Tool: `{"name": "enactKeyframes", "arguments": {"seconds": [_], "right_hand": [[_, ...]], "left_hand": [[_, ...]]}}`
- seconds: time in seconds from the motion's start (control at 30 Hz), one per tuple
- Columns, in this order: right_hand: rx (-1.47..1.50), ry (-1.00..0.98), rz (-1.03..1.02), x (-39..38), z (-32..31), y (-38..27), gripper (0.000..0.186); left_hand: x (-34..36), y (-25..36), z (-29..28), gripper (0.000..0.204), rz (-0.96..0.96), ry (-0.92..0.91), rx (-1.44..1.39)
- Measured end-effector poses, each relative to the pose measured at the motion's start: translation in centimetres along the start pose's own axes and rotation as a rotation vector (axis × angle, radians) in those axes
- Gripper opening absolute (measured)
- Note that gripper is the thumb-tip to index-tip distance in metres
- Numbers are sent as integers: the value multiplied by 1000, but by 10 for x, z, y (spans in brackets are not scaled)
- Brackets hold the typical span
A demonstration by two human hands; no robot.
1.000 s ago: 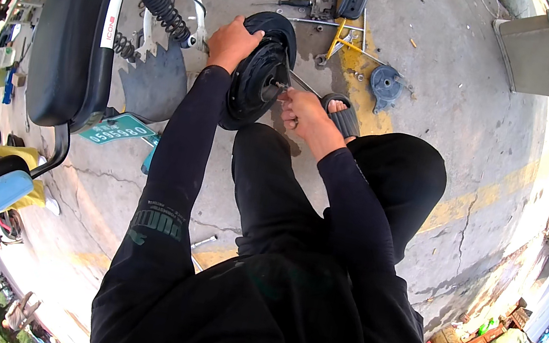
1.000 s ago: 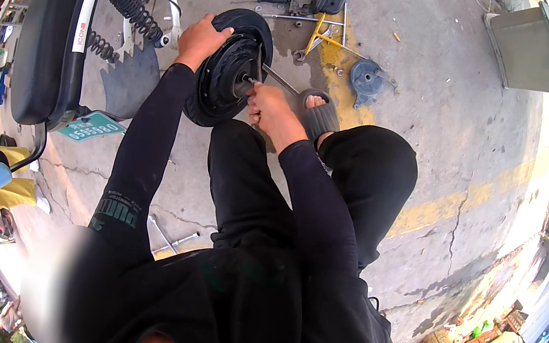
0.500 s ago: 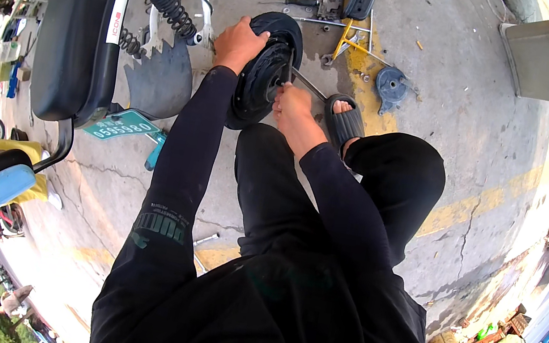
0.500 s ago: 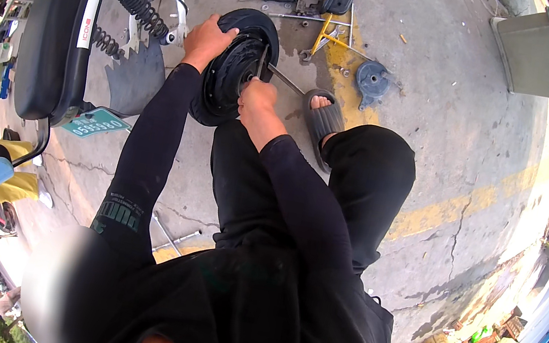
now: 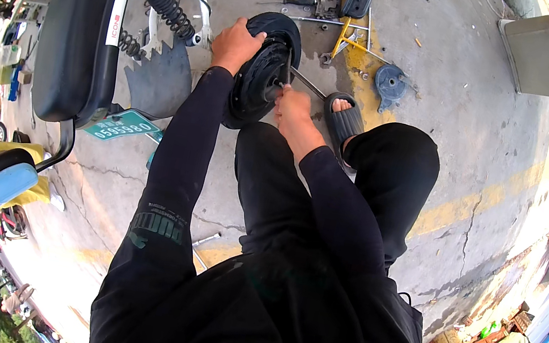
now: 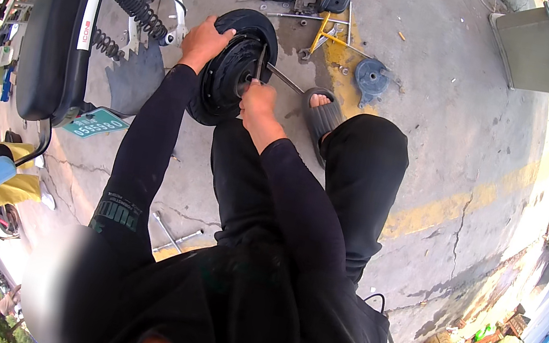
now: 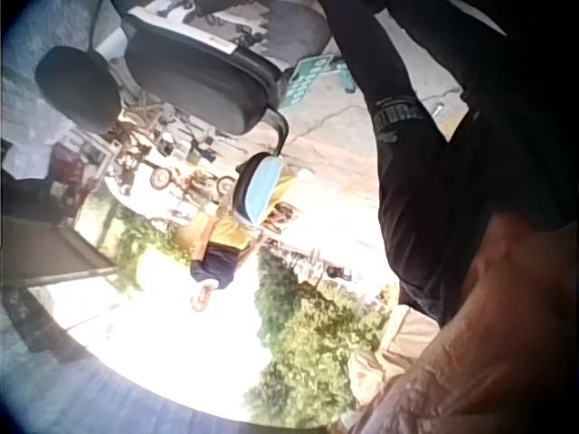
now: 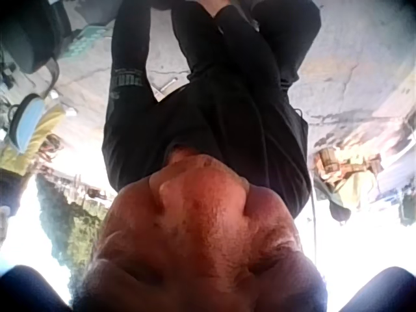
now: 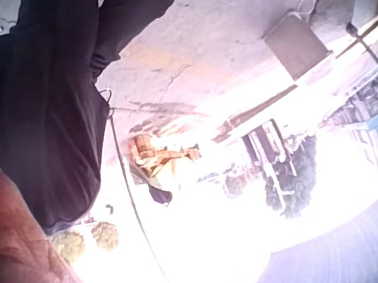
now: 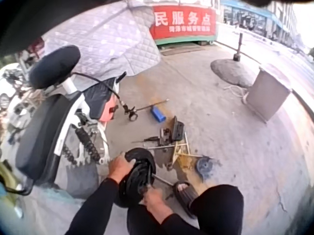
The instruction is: The person unpacks a new tire from its plastic wrapping using scissors, then fits the tire onto a wheel rim and secures it with a wrench. The task is performed in a cluttered outdoor workshop area.
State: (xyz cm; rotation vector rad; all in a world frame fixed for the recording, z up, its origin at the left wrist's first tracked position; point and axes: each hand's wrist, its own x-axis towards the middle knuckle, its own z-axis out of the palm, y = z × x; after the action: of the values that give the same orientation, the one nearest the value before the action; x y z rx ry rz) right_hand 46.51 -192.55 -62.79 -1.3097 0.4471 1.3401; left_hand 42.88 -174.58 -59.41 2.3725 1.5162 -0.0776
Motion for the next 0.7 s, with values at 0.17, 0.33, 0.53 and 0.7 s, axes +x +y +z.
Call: {"name": "enactKeyframes", "arguments": {"seconds": [0.17,0.33,0.53,0.7], "right_hand": [[-24,-44,8,-3,3,-16,29],[-310,227,-213,20,10,29,34],[-399,287,-238,37,13,43,40],[-524,275,-228,14,15,27,38]], "left_hand": [[3,1,0,66,2,10,13],[2,-4,2,68,21,1,0],[3,-4,1,67,20,10,-12],[-3,-5,1,66,1,-8,-13]]}}
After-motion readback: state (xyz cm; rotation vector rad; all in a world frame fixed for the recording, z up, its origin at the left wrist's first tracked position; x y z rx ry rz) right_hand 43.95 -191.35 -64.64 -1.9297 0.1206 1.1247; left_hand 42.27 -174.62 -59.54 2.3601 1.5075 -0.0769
